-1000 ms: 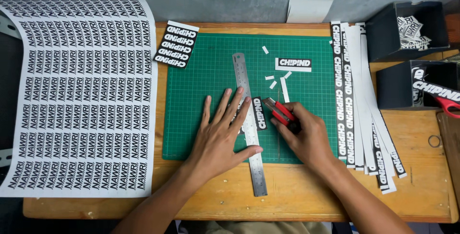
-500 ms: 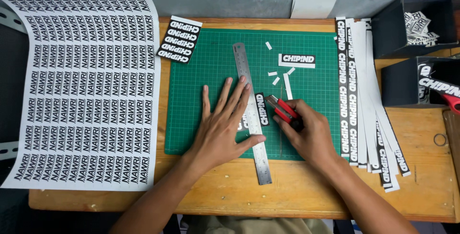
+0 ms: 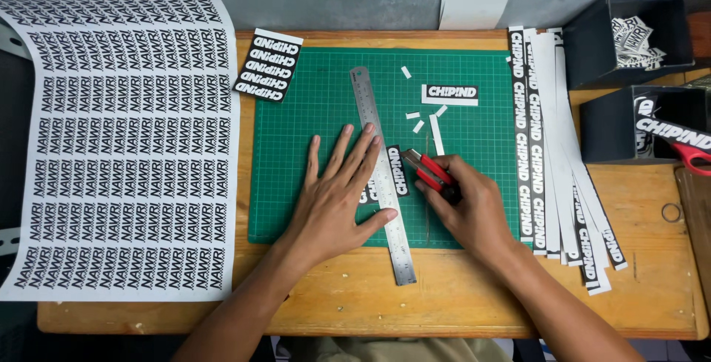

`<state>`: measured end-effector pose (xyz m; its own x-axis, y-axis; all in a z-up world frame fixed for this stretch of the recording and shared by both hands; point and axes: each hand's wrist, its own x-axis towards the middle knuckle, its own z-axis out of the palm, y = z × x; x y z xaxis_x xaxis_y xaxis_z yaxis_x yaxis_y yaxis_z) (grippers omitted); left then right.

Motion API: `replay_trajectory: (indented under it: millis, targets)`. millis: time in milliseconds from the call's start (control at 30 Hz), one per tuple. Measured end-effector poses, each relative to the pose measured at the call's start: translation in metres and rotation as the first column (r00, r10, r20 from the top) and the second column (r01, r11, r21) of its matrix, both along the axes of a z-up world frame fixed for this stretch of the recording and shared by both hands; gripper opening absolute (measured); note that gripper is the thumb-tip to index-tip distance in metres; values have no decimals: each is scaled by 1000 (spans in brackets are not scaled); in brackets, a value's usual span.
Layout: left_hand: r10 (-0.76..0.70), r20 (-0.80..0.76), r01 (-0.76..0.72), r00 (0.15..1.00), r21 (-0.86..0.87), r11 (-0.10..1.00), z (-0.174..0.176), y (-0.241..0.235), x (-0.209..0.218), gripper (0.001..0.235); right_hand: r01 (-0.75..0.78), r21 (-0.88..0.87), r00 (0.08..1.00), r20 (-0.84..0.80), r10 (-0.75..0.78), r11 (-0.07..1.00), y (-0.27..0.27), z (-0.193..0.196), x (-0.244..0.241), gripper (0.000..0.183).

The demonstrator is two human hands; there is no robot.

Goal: The person uses a utility knife and a metal ruler to cut individual stickers from a larger sheet on a green cutting mat. They repeatedly align the ruler along the sticker edges and slice through the material to separate them, stacking the finished pieces to the side.

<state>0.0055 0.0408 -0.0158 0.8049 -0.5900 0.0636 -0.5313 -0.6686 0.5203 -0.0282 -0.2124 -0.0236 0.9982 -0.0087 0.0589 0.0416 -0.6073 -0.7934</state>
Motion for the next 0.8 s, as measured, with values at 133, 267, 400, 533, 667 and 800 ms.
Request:
replay_trajectory:
  millis: [133,267,400,533,667,800]
  targets:
    - [-3,24,3,1000,8,1000,-1,0,0,111,-4,10,1000,11,4,1000,0,1,1,31]
    - [-1,39,1,999,8,1000,-3,1,-1,122,2,14,1000,18,-2,1000,0,-2,0,31]
    - [-5,47,4,999,23,1000,-3,1,0,125,-2,18,1000,5,2,1000,-1,-1,1,31]
    - [-17,44,15,999,45,999,-1,2,0,126,4,17,1000,-3,-4,1000,0,-1,1,31]
    - [-26,14,25,1000,38,999,1,3,1,126,6,16,1000,-7,-6,1000,0,0,1,30]
    - [-19,13,18,1000,52,998,1,1,0,125,2,9,1000,-19,-2,1000,-1,2,1,31]
